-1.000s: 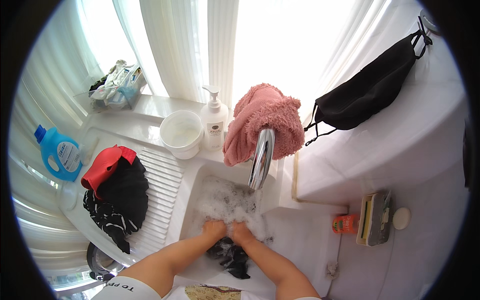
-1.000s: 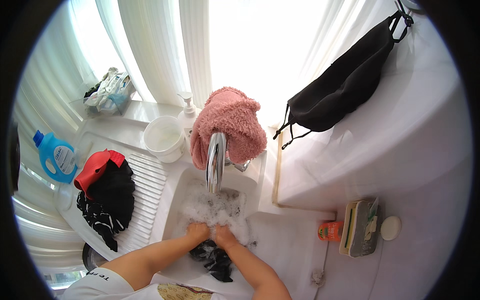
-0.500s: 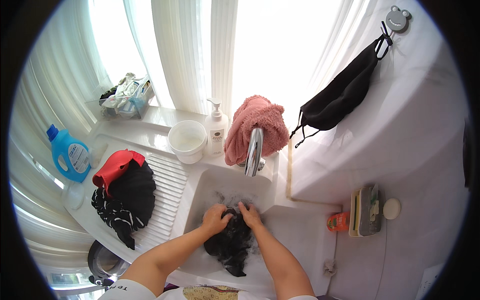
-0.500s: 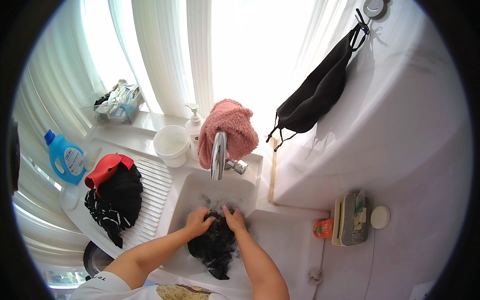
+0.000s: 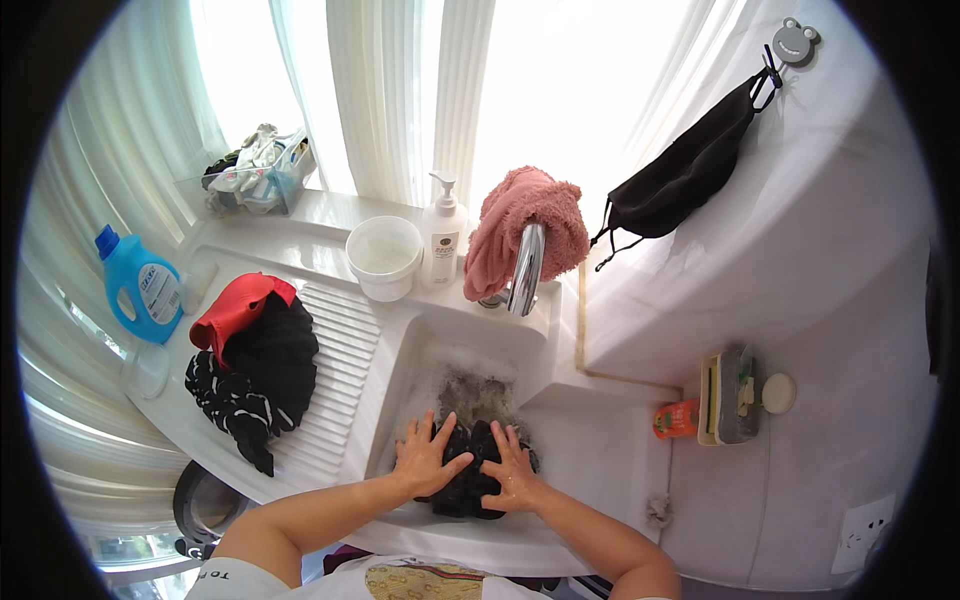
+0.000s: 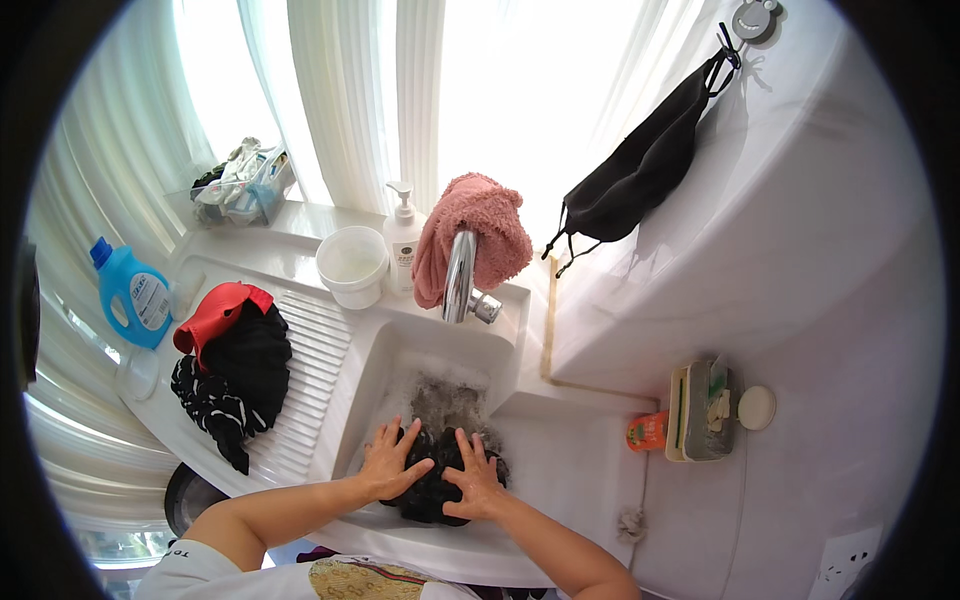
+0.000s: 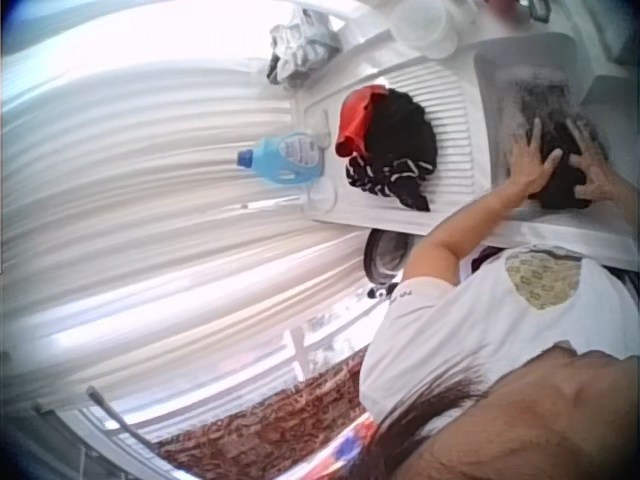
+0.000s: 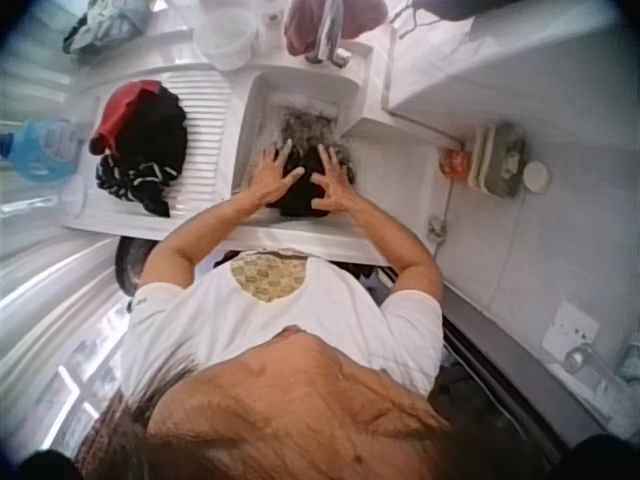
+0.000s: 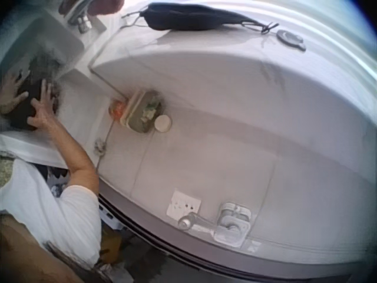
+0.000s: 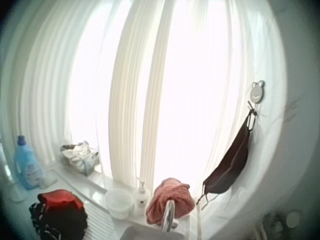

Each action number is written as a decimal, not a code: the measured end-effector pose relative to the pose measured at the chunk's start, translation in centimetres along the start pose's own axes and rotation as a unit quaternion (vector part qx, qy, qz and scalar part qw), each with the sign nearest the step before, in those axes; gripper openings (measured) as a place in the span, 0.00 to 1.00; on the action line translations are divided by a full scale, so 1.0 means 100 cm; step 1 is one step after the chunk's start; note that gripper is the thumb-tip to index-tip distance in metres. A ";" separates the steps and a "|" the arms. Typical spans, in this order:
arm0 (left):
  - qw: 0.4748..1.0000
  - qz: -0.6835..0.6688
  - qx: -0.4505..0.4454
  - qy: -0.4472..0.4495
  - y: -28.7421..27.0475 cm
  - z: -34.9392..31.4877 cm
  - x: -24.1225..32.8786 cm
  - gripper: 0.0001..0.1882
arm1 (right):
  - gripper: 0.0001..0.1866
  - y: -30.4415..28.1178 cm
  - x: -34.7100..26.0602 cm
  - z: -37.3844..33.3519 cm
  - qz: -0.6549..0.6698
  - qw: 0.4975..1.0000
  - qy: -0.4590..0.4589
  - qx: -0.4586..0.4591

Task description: The person washes black clothing by hand in a sink filled with soapy water, scrubbing the fabric against itself and submerged it repeatedly.

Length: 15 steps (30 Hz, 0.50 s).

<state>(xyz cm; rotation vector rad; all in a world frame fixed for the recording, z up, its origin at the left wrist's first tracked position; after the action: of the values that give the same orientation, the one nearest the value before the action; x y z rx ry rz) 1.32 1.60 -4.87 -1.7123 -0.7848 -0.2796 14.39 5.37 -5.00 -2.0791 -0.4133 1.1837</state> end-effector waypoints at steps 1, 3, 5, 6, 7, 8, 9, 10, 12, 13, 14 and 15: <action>0.999 0.033 -0.024 0.016 0.022 -0.001 0.001 0.40 | 0.27 0.016 -0.011 -0.003 0.017 0.999 -0.010 -0.040; 0.998 0.051 -0.034 0.008 0.046 -0.004 -0.008 0.36 | 0.29 0.041 -0.007 0.002 -0.054 0.998 -0.004 -0.018; 0.998 0.060 0.003 0.001 0.047 0.007 -0.015 0.31 | 0.30 0.050 0.001 0.016 -0.124 0.990 -0.018 0.065; 0.998 0.059 0.037 0.008 0.042 0.015 -0.014 0.29 | 0.29 0.051 0.004 0.023 -0.152 0.980 -0.029 0.122; 0.996 0.058 0.071 0.016 0.038 0.025 -0.013 0.27 | 0.29 0.048 0.008 0.030 -0.181 0.966 -0.040 0.180; 0.995 0.062 0.074 0.012 0.042 0.035 -0.016 0.23 | 0.27 0.052 0.022 0.041 -0.170 0.972 -0.013 0.164; 0.995 0.067 0.075 0.008 0.048 0.047 -0.021 0.21 | 0.25 0.057 0.037 0.051 -0.159 0.976 0.014 0.147; 0.995 0.067 0.078 0.003 0.061 0.061 -0.027 0.19 | 0.23 0.059 0.050 0.057 -0.151 0.979 0.041 0.127; 0.994 0.041 0.106 -0.008 0.092 0.085 -0.048 0.17 | 0.21 0.057 0.074 0.069 -0.062 0.988 0.091 0.108; 0.994 0.035 0.099 -0.023 0.106 0.101 -0.055 0.16 | 0.21 0.065 0.096 0.079 0.000 0.989 0.110 0.097; 0.995 0.028 0.090 -0.034 0.122 0.119 -0.060 0.16 | 0.21 0.070 0.119 0.087 0.061 0.985 0.131 0.091; 0.997 0.020 0.071 -0.036 0.149 0.138 -0.072 0.16 | 0.24 0.064 0.131 0.091 0.057 0.983 0.123 0.121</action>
<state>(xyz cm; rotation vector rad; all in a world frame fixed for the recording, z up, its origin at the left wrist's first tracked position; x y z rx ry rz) 2.37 10.39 -24.48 -1.6096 -0.8032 -0.1332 13.24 12.12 -20.74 -2.0222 -0.0320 0.9704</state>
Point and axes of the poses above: each hand's wrist, its own z-axis towards the middle knuckle, its own y-axis out of the palm, x = y × z, the point moved 10 cm from there along z, towards the middle knuckle, and after that the axes turned 1 degree about y, right-handed, at the moved point
